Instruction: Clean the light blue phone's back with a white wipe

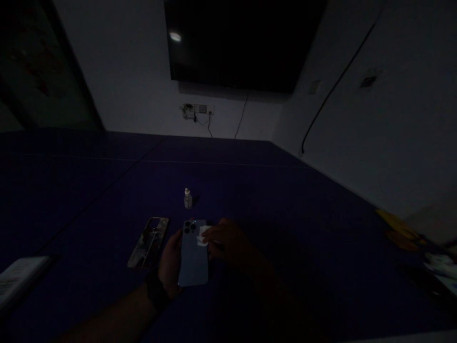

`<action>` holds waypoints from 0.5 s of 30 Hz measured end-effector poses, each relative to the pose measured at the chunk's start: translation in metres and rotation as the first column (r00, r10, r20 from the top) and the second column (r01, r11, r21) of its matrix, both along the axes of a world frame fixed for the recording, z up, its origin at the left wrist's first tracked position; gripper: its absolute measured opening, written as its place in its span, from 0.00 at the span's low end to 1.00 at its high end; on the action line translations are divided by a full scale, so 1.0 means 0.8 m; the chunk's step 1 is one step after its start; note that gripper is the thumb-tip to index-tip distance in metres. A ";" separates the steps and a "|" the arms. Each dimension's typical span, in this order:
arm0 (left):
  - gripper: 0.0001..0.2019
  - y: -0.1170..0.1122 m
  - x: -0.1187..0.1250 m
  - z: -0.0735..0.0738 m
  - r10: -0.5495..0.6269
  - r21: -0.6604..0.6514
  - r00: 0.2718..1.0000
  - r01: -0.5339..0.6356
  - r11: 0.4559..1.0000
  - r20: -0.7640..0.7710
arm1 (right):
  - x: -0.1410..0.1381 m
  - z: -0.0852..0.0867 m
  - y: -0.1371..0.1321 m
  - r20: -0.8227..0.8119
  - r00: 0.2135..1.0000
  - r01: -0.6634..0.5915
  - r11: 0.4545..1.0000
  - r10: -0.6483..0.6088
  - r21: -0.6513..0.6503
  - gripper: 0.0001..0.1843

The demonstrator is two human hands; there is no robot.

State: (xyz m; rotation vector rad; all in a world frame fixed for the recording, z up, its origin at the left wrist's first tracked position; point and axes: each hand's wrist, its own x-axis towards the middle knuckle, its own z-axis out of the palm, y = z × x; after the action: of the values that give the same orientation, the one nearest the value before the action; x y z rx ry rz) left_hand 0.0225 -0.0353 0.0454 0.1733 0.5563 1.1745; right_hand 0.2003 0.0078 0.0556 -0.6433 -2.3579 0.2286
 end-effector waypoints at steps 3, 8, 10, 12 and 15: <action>0.19 -0.001 -0.001 -0.001 -0.020 0.008 1.000 0.020 1.000 0.007 | -0.006 0.000 0.000 0.049 0.999 -0.019 1.000 0.019 -0.006 0.12; 0.16 0.001 -0.002 -0.001 0.003 -0.022 1.000 -0.003 1.000 0.004 | -0.007 -0.004 -0.002 0.003 0.988 -0.151 0.987 0.151 -0.055 0.11; 0.18 0.002 -0.001 -0.001 0.005 -0.013 1.000 -0.005 1.000 0.009 | 0.001 -0.006 0.002 -0.023 0.988 -0.155 0.987 0.154 -0.047 0.11; 0.19 0.002 0.000 -0.001 -0.008 -0.005 1.000 0.008 1.000 0.017 | 0.007 -0.007 0.006 -0.036 0.994 -0.106 0.994 0.105 -0.019 0.11; 0.20 0.003 -0.001 -0.005 -0.017 0.006 1.000 0.017 1.000 0.024 | 0.002 -0.009 0.007 -0.010 1.000 -0.027 1.000 0.027 0.009 0.13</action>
State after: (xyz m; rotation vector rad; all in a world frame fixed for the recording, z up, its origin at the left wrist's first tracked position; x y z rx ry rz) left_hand 0.0218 -0.0332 0.0416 0.1679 0.5296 1.1605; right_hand 0.2020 0.0137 0.0483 -0.6049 -2.3574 0.2322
